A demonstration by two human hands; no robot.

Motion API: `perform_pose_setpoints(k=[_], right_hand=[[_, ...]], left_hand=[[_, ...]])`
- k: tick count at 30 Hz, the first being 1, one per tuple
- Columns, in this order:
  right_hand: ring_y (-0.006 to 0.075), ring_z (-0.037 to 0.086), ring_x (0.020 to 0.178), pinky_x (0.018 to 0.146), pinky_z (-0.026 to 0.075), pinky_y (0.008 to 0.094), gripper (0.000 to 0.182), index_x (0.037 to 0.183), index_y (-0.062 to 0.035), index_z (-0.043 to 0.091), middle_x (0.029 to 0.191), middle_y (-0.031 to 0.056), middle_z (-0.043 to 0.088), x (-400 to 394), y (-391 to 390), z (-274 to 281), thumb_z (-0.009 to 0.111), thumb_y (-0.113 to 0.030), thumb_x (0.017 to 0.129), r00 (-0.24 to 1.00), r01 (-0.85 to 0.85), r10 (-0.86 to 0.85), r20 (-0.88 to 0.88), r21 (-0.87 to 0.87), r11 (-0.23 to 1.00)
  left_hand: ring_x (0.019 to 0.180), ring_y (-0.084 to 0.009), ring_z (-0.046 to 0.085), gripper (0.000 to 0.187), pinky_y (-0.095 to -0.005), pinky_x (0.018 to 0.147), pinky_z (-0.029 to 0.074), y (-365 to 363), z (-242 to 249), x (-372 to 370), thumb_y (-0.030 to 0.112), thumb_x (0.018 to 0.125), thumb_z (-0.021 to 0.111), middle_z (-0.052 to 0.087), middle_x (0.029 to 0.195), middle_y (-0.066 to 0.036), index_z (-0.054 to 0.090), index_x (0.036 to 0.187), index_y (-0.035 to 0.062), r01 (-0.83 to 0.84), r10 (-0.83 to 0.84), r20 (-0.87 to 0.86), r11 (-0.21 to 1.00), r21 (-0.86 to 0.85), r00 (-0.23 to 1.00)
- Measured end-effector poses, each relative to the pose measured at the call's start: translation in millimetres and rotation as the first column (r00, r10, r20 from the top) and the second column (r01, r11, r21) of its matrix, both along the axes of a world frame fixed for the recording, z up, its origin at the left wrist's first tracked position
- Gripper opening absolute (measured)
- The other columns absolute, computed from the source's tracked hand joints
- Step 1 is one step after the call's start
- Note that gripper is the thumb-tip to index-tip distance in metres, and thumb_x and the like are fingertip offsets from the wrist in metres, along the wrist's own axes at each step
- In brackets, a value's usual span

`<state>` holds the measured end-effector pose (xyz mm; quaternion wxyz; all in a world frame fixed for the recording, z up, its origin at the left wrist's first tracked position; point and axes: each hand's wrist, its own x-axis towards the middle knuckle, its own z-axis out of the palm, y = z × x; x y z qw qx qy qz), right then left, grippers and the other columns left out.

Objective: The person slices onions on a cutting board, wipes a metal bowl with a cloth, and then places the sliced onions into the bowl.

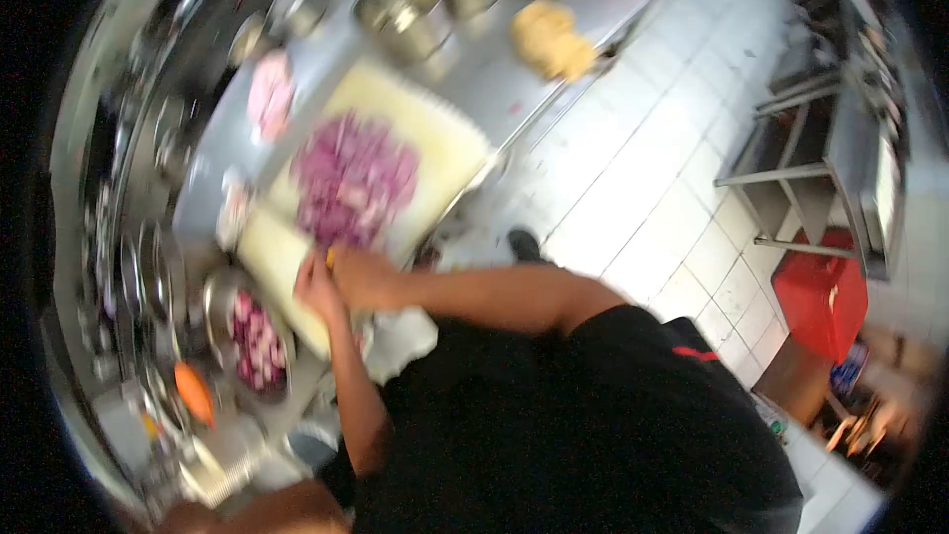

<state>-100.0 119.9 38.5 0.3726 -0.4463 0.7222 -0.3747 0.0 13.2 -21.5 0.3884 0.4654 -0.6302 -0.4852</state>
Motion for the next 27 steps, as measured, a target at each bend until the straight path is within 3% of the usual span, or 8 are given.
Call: perform_pose_setpoints(k=[1, 2, 4, 6, 8, 14, 22, 27], right_hand=[[0.0410, 0.067, 0.104, 0.084, 0.053, 0.0514, 0.035, 0.114, 0.0041, 0.055, 0.111, 0.0272, 0.066, 0.3, -2.2, 9.1, 0.054, -0.024, 0.094, 0.987, 0.074, -0.081, 0.139, 0.058, 0.996], [0.0413, 0.067, 0.099, 0.082, 0.053, 0.0512, 0.035, 0.109, 0.0045, 0.058, 0.107, 0.0256, 0.067, 4.8, -2.4, -6.8, 0.057, -0.027, 0.092, 0.991, 0.098, -0.089, 0.100, -0.084, 0.992], [0.0408, 0.068, 0.092, 0.078, 0.053, 0.0509, 0.036, 0.109, 0.0029, 0.060, 0.098, 0.0250, 0.067, 0.4, -7.6, -12.6, 0.058, -0.028, 0.090, 0.978, 0.008, 0.010, 0.208, -0.088, 0.996], [0.0399, 0.070, 0.086, 0.074, 0.052, 0.0509, 0.034, 0.108, 0.0029, 0.056, 0.090, 0.0231, 0.070, 1.2, -4.7, -13.1, 0.060, -0.025, 0.089, 0.992, 0.076, -0.072, 0.103, -0.038, 0.996], [0.0403, 0.071, 0.085, 0.073, 0.053, 0.0503, 0.035, 0.110, 0.0043, 0.053, 0.088, 0.0229, 0.070, -8.0, 3.5, -6.8, 0.062, -0.021, 0.087, 0.995, -0.073, 0.076, 0.062, -0.055, 0.996], [0.0406, 0.071, 0.091, 0.075, 0.053, 0.0487, 0.039, 0.115, 0.0064, 0.049, 0.095, 0.0241, 0.071, -4.0, -5.8, -18.6, 0.061, -0.018, 0.088, 0.998, -0.036, 0.038, 0.051, -0.039, 0.999], [0.0393, 0.071, 0.092, 0.077, 0.053, 0.0478, 0.039, 0.117, 0.0053, 0.050, 0.099, 0.0232, 0.069, -4.5, 14.4, 1.2, 0.061, -0.019, 0.088, 0.998, -0.039, 0.033, -0.053, -0.113, 0.993], [0.0390, 0.070, 0.092, 0.078, 0.052, 0.0487, 0.040, 0.116, 0.0054, 0.050, 0.101, 0.0222, 0.069, -11.1, -4.2, -1.6, 0.062, -0.021, 0.088, 0.996, -0.085, 0.085, -0.014, 0.026, 0.996]], left_hand=[[0.071, -0.0102, 0.054, 0.017, -0.0272, 0.064, 0.047, -4.0, -3.3, -1.6, 0.010, 0.092, 0.071, 0.066, 0.079, -0.001, 0.075, 0.099, -0.0057, -0.038, 0.041, 0.100, 0.999, -0.028, 0.994], [0.072, -0.0123, 0.056, 0.017, -0.0294, 0.066, 0.048, -4.9, -1.2, 0.7, 0.010, 0.092, 0.071, 0.068, 0.080, -0.003, 0.074, 0.095, -0.0058, -0.022, 0.020, 0.124, 1.000, 0.010, 0.992], [0.073, -0.0159, 0.058, 0.018, -0.0311, 0.068, 0.050, -14.6, -7.8, 10.6, 0.010, 0.093, 0.069, 0.071, 0.084, -0.008, 0.073, 0.095, -0.0071, 0.107, -0.091, 0.178, 0.991, -0.080, 0.980], [0.085, -0.0199, 0.064, 0.024, -0.0323, 0.077, 0.053, -27.3, -35.2, 17.4, 0.008, 0.092, 0.066, 0.071, 0.095, -0.014, 0.069, 0.107, -0.0103, 0.000, 0.001, 0.105, 1.000, -0.011, 0.995], [0.089, -0.0211, 0.065, 0.026, -0.0326, 0.080, 0.054, -14.2, -16.2, 10.6, 0.006, 0.092, 0.065, 0.071, 0.099, -0.014, 0.068, 0.111, -0.0106, -0.025, 0.019, 0.125, 0.999, 0.045, 0.992], [0.087, -0.0201, 0.064, 0.030, -0.0323, 0.076, 0.052, -17.4, -19.2, 6.9, 0.007, 0.092, 0.063, 0.069, 0.102, -0.013, 0.066, 0.118, -0.0083, -0.022, 0.021, 0.028, 1.000, 0.007, 0.999], [0.084, -0.0217, 0.062, 0.031, -0.0353, 0.074, 0.051, -9.5, -9.1, 5.0, 0.007, 0.092, 0.058, 0.068, 0.098, -0.013, 0.065, 0.118, -0.0087, -0.019, 0.019, 0.079, 1.000, -0.010, 0.997], [0.086, -0.0214, 0.062, 0.029, -0.0343, 0.079, 0.051, 2.4, 1.4, -3.1, 0.006, 0.092, 0.057, 0.068, 0.100, -0.013, 0.065, 0.116, -0.0090, 0.020, -0.019, -0.011, 0.997, 0.078, 1.000]])
